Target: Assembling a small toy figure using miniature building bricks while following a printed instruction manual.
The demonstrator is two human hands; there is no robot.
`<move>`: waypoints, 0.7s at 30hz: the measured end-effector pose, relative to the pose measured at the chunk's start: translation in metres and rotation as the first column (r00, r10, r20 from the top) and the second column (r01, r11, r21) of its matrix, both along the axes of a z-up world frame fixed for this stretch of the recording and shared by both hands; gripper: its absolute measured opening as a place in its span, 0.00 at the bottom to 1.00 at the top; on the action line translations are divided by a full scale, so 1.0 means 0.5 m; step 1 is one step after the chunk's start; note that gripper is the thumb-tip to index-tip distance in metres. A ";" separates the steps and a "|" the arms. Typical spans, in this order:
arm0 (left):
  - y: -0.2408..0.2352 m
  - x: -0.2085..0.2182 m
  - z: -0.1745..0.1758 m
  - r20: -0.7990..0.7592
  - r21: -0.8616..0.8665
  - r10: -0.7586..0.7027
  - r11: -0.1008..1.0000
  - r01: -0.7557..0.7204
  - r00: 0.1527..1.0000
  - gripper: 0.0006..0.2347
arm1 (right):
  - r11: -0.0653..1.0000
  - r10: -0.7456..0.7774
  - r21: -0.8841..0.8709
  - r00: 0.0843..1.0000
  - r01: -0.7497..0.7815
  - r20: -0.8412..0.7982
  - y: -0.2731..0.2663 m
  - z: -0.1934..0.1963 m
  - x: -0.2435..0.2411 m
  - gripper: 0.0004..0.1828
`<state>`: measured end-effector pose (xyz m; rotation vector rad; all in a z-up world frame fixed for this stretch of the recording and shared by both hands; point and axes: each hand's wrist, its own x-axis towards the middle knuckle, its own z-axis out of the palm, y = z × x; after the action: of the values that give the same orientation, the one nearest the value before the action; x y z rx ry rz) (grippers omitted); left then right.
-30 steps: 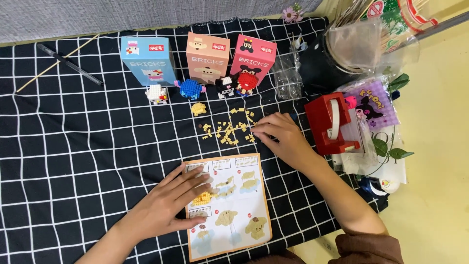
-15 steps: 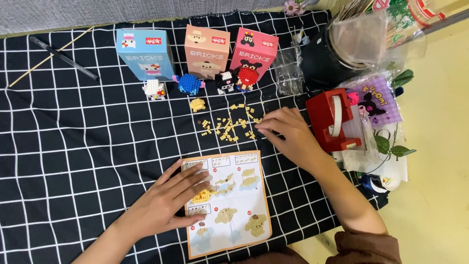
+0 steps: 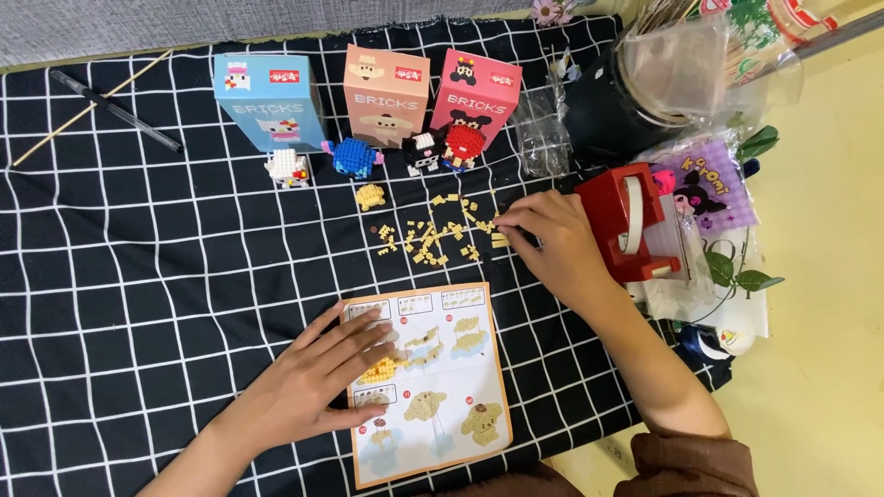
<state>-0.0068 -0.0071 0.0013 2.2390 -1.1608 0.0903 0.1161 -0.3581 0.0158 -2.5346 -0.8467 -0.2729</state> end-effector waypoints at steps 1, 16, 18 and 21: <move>0.000 0.001 0.000 0.000 0.000 0.000 1.000 0.000 1.000 0.30 | 1.000 0.000 0.000 1.000 0.000 0.000 -0.001 0.000 0.002 0.08; -0.001 0.000 0.000 -0.020 -0.001 0.005 1.000 -0.005 1.000 0.30 | 0.996 0.088 -0.007 0.996 -0.087 0.005 0.056 -0.047 0.016 0.07; 0.000 0.000 -0.001 -0.005 0.009 0.003 1.000 -0.003 1.000 0.30 | 0.997 0.069 -0.018 0.998 -0.069 0.003 0.060 -0.045 0.015 0.05; 0.001 0.000 -0.004 -0.017 -0.001 0.002 1.000 -0.002 1.000 0.30 | 0.997 0.023 0.074 0.996 -0.016 -0.087 0.054 -0.026 0.012 0.05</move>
<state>-0.0069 -0.0067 -0.0005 2.2360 -1.1496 0.0719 0.1223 -0.3308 0.0027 -2.4502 -0.8125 -0.1807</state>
